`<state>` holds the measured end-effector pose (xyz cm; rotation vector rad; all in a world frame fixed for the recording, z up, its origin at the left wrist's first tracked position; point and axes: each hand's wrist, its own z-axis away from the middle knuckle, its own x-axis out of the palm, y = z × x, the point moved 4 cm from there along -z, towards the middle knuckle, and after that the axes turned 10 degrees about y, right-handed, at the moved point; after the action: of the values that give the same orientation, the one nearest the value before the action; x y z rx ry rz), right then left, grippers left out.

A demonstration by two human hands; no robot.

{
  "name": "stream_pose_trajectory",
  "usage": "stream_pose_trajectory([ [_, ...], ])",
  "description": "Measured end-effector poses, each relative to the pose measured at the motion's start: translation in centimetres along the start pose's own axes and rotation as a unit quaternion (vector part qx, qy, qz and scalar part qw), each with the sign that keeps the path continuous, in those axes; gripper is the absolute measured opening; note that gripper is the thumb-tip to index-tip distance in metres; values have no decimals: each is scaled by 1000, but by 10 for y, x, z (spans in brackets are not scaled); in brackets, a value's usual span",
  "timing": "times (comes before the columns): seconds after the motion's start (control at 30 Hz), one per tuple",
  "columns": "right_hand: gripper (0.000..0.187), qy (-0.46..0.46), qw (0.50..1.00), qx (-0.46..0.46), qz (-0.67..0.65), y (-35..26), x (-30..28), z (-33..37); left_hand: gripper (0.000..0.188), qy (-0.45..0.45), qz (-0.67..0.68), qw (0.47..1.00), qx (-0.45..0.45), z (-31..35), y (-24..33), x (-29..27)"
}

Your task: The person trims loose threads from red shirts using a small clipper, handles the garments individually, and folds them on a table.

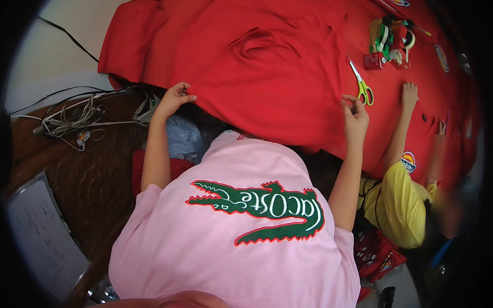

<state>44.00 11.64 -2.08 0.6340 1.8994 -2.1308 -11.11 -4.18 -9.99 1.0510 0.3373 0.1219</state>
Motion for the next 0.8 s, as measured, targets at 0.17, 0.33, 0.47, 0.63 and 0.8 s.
stream_pose_trajectory([
  [0.17, 46, -169, 961, 172, -134, -61, 120, 9, 35, -5, 72, 997, -23, -2, -6, -10],
  [0.33, 70, -171, 968, -21, 181, -69, 180, -2, 33, -4, 73, 997, -35, -3, 2, -12],
  [0.47, 73, 4, 961, -23, 275, -42, 114, -25, 31, 10, 45, 998, -50, -3, -7, -16],
  [0.63, 59, 103, 917, -76, 378, -14, 23, 7, 18, -58, 104, 983, -137, -16, 0, -8],
  [0.8, 44, 24, 914, 29, 405, 11, -19, 57, 17, -150, 109, 966, -181, -27, 9, -3],
])
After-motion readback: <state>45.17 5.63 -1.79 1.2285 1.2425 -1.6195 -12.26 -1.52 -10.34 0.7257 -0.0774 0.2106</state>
